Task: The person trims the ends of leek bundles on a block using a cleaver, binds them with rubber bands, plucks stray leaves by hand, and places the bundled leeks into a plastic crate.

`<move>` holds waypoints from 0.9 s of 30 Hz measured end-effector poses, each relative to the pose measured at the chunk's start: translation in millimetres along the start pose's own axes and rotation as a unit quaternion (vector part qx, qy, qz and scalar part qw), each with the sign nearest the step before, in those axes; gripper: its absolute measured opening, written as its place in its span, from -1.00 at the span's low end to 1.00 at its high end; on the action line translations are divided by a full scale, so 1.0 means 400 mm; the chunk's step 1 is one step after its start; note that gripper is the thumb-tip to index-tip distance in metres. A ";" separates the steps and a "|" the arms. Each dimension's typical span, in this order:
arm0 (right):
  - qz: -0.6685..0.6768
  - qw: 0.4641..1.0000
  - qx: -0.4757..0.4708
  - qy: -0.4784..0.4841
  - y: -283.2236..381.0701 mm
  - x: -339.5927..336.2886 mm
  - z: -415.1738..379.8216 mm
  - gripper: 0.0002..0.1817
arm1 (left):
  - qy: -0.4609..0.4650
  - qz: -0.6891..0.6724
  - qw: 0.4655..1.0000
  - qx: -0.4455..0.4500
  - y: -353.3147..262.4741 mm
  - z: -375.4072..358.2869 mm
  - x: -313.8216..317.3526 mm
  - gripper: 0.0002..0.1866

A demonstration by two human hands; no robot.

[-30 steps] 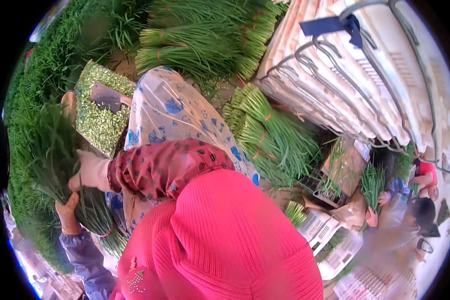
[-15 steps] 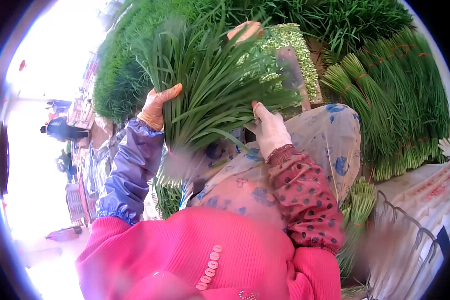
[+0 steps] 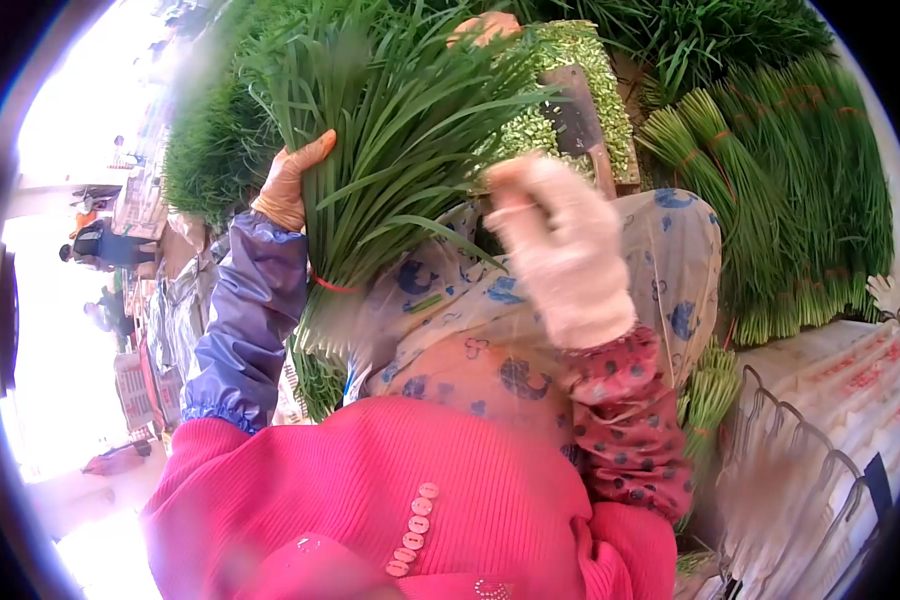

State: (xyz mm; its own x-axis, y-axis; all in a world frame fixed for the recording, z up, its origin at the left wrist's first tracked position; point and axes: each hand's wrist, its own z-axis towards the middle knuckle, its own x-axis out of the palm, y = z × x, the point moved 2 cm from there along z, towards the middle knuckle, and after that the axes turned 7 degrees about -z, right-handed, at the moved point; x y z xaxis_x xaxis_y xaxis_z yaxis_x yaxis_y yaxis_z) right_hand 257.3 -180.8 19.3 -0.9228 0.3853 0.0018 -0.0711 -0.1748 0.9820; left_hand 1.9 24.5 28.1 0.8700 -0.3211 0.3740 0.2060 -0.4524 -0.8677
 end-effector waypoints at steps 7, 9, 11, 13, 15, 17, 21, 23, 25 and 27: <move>-0.226 0.971 0.035 0.066 -0.090 0.127 0.046 -0.75 | 0.018 -0.014 1.000 -0.011 0.004 0.010 0.000 -0.63; -0.226 0.969 0.061 0.072 -0.100 0.130 0.055 -0.70 | 0.026 -0.016 0.999 -0.013 0.006 0.016 -0.004 -0.62; -0.229 0.962 0.102 0.106 -0.112 0.127 0.058 -0.56 | 0.034 -0.019 0.999 -0.018 0.011 0.022 -0.007 -0.62; -0.282 0.944 0.084 0.150 -0.095 0.116 0.073 -0.55 | 0.026 -0.010 0.999 -0.022 0.011 0.027 -0.006 -0.63; -0.346 0.916 0.053 0.198 -0.085 0.116 0.088 -0.51 | 0.032 -0.012 0.999 -0.027 0.013 0.024 0.013 -0.63; -0.376 0.900 0.031 0.217 -0.099 0.129 0.106 -0.55 | 0.038 -0.012 0.999 -0.032 0.015 0.020 0.033 -0.64; -0.382 0.890 -0.041 0.245 -0.124 0.164 0.097 -0.69 | 0.022 0.010 0.999 -0.034 0.021 0.016 0.062 -0.64; -0.147 0.981 0.002 0.126 -0.185 0.174 0.072 -0.77 | -0.012 0.019 1.000 -0.001 0.031 0.013 0.076 -0.64; 0.118 0.952 0.265 0.097 -0.181 0.178 0.057 -0.78 | -0.034 0.023 0.999 0.007 0.038 0.027 0.081 -0.64; 0.135 0.932 0.337 0.016 -0.181 0.169 0.052 -0.81 | -0.069 0.037 0.997 0.006 0.047 0.026 0.100 -0.64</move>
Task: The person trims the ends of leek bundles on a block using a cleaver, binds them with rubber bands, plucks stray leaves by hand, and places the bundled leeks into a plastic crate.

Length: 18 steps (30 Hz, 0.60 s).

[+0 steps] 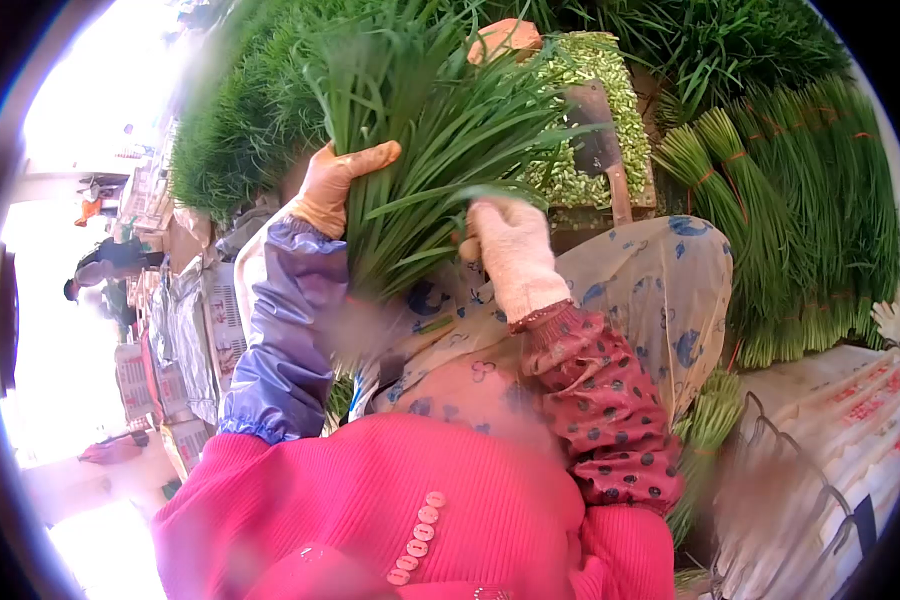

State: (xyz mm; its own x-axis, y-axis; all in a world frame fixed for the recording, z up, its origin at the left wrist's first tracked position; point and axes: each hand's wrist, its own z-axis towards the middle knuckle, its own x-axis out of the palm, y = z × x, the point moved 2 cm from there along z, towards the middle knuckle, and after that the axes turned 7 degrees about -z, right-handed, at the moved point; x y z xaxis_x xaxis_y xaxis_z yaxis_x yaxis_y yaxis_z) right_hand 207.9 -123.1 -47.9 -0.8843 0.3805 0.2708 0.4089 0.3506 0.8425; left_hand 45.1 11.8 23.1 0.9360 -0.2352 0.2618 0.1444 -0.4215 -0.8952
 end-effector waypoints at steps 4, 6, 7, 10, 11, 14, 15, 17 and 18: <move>-0.460 0.853 -0.193 -0.151 -0.013 -0.160 0.083 -0.71 | -0.013 0.024 1.000 0.000 0.008 -0.006 0.021 -0.55; -0.616 0.771 -0.112 -0.119 0.085 -0.190 0.005 -0.73 | -0.017 0.041 0.999 0.012 0.016 0.002 0.020 -0.52; -0.670 0.726 -0.103 -0.118 0.121 -0.195 -0.026 -0.73 | -0.021 0.064 0.998 0.019 0.024 0.002 0.018 -0.50; -0.610 0.751 -0.239 -0.084 0.244 -0.130 -0.080 -0.78 | -0.011 0.065 0.998 0.018 0.035 -0.002 0.033 -0.47; -0.566 0.772 -0.284 -0.052 0.275 -0.078 -0.097 -0.82 | -0.005 0.074 0.997 0.027 0.036 0.000 0.038 -0.46; -0.653 0.695 -0.301 -0.015 0.292 0.044 -0.072 -0.66 | 0.022 0.132 0.988 0.074 0.068 0.030 0.021 -0.50; -0.656 0.688 -0.309 0.000 0.281 0.065 -0.040 -0.65 | 0.027 0.136 0.988 0.069 0.082 0.044 0.015 -0.50; -0.660 0.664 -0.352 0.034 0.241 0.103 0.048 -0.73 | 0.016 0.248 0.949 0.196 0.098 0.062 0.006 -0.56; -0.616 0.718 -0.323 0.022 0.240 0.109 0.057 -0.75 | -0.002 0.296 0.940 0.171 0.074 0.031 0.027 -0.61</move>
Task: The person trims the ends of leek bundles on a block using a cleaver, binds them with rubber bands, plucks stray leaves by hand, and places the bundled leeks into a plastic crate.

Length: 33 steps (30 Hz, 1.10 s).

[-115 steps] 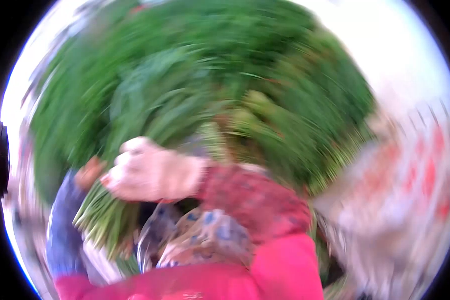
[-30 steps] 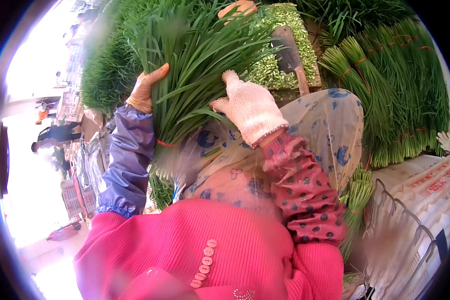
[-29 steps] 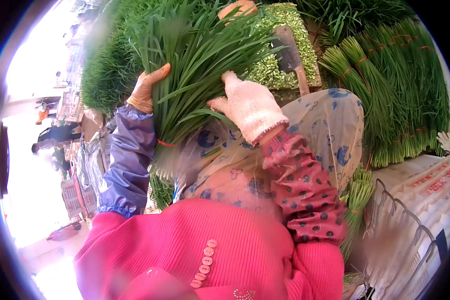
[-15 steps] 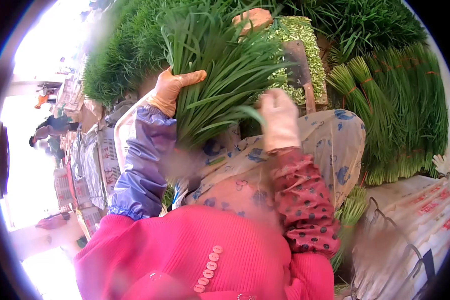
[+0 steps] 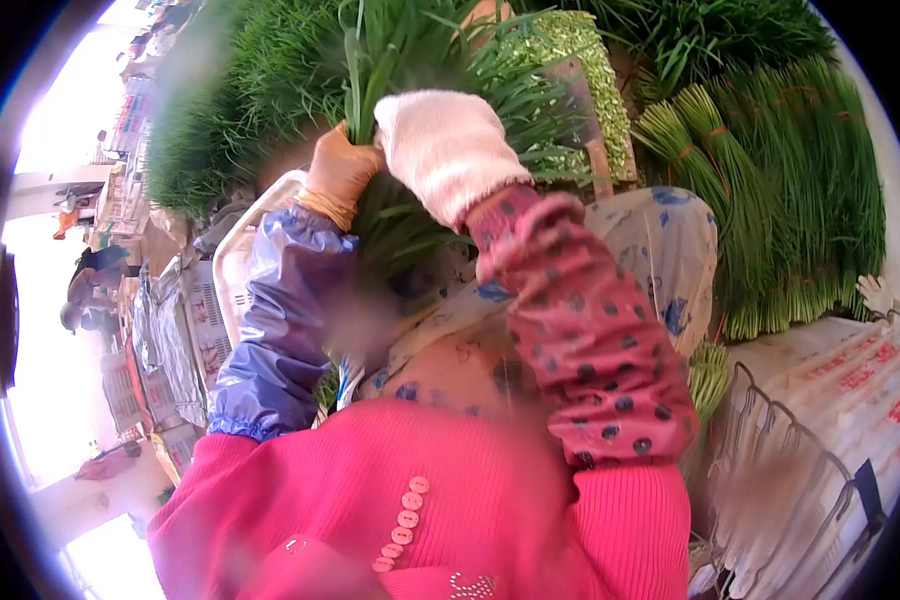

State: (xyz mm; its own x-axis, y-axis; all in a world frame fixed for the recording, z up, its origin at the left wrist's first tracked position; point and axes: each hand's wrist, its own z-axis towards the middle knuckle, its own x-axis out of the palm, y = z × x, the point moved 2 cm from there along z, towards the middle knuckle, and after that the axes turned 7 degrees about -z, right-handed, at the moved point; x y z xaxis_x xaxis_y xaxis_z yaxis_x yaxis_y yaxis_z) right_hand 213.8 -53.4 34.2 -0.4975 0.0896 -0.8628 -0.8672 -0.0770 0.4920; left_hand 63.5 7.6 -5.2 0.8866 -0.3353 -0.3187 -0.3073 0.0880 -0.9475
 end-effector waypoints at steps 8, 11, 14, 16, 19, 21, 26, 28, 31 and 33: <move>0.378 0.905 0.046 -0.188 -0.099 -0.055 -0.108 -0.86 | 0.012 -0.233 0.957 -0.174 -0.053 -0.011 -0.014 -0.56; -0.010 0.982 -0.112 -0.149 -0.024 0.030 -0.158 -0.68 | 0.034 -0.259 0.951 -0.167 -0.007 0.020 -0.045 -0.62; -0.128 0.984 -0.009 0.123 -0.016 0.200 -0.171 -0.56 | 0.012 -0.295 0.937 -0.185 0.014 0.032 -0.084 -0.69; -0.080 0.973 -0.004 0.218 -0.005 0.189 -0.185 -0.60 | -0.023 -0.312 0.931 -0.189 0.022 0.026 -0.108 -0.70; -0.092 0.983 -0.067 0.142 0.002 0.160 -0.201 -0.62 | -0.021 -0.328 0.927 -0.180 0.049 0.033 -0.135 -0.67; -0.124 0.985 -0.077 0.097 0.002 0.169 -0.193 -0.63 | -0.010 -0.350 0.921 -0.171 0.055 0.030 -0.138 -0.67; -0.165 0.975 -0.108 -0.103 -0.012 0.127 -0.170 -0.69 | 0.052 -0.416 0.890 -0.179 0.037 0.017 -0.125 -0.66; -0.167 0.975 -0.111 -0.090 -0.009 0.092 -0.162 -0.48 | 0.046 -0.400 0.899 -0.171 0.047 0.018 -0.122 -0.66; -0.072 0.966 -0.220 -0.114 0.021 0.019 -0.163 -0.31 | 0.051 -0.382 0.905 -0.183 0.034 0.000 -0.108 -0.65; -0.057 0.980 -0.174 -0.074 0.021 0.044 -0.151 -0.28 | 0.047 -0.408 0.893 -0.185 0.007 -0.017 -0.099 -0.67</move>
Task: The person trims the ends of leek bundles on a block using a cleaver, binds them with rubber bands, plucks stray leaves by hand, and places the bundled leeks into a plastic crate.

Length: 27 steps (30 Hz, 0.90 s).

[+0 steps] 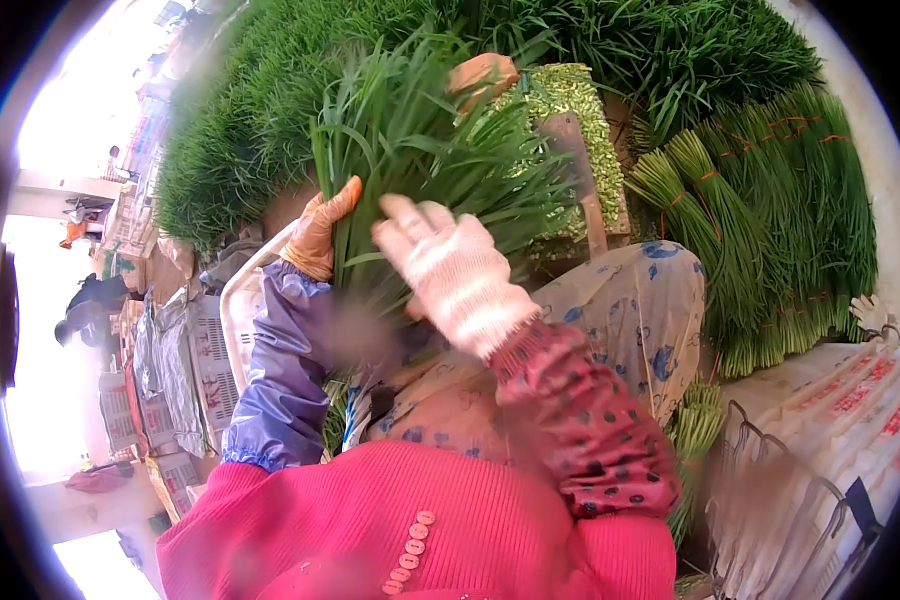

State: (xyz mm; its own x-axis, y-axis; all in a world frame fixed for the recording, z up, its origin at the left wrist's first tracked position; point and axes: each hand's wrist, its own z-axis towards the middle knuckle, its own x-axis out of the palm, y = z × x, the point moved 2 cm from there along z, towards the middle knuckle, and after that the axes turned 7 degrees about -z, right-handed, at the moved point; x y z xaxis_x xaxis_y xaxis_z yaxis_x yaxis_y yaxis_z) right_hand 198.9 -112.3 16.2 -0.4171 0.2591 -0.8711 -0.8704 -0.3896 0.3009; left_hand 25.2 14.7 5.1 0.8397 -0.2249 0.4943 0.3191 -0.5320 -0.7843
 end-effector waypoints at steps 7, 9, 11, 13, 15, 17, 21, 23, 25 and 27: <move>0.008 0.951 0.170 0.260 -0.024 0.058 -0.032 -0.24 | -0.014 -0.063 0.998 0.024 0.003 0.034 -0.042 -0.68; 0.002 0.962 0.159 0.224 -0.035 0.060 -0.047 -0.27 | -0.075 -0.009 0.995 0.064 -0.011 0.032 -0.036 -0.69; -0.007 0.970 0.139 0.200 -0.042 0.052 -0.047 -0.30 | -0.045 0.004 0.996 0.080 -0.047 0.004 -0.021 -0.68; -0.010 0.970 0.121 0.209 -0.037 0.037 -0.025 -0.27 | 0.018 0.020 0.995 0.098 -0.105 -0.038 -0.002 -0.70; -0.021 0.976 0.096 0.192 -0.032 0.043 0.006 -0.27 | 0.035 0.099 0.987 0.124 -0.160 -0.096 0.033 -0.71; -0.013 0.963 0.114 0.244 -0.022 0.048 0.033 -0.42 | 0.043 0.206 0.967 0.144 -0.175 -0.170 0.115 -0.73; -0.004 0.948 0.144 0.285 -0.032 0.048 0.027 -0.57 | 0.074 0.579 0.789 0.190 -0.067 -0.227 0.143 -0.65; -0.005 0.955 0.152 0.253 -0.053 0.032 0.001 -0.57 | 0.207 0.680 0.673 0.205 0.058 -0.213 0.121 -0.44; -0.008 0.962 0.168 0.213 -0.086 0.006 -0.025 -0.56 | 0.309 0.766 0.555 0.098 0.139 -0.223 0.150 -0.24; -0.018 0.964 0.200 0.172 -0.128 -0.026 -0.062 -0.56 | 0.362 0.811 0.455 0.060 0.130 -0.273 0.207 -0.04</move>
State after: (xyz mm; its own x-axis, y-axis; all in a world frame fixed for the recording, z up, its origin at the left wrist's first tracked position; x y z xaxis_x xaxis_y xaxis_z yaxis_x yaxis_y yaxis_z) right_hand 254.2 -117.1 0.2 -0.3324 -0.0701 -0.9405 -0.9430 0.0045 0.3329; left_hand 63.3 -120.8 46.3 -0.3384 -0.4759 -0.8118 -0.4056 0.8522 -0.3305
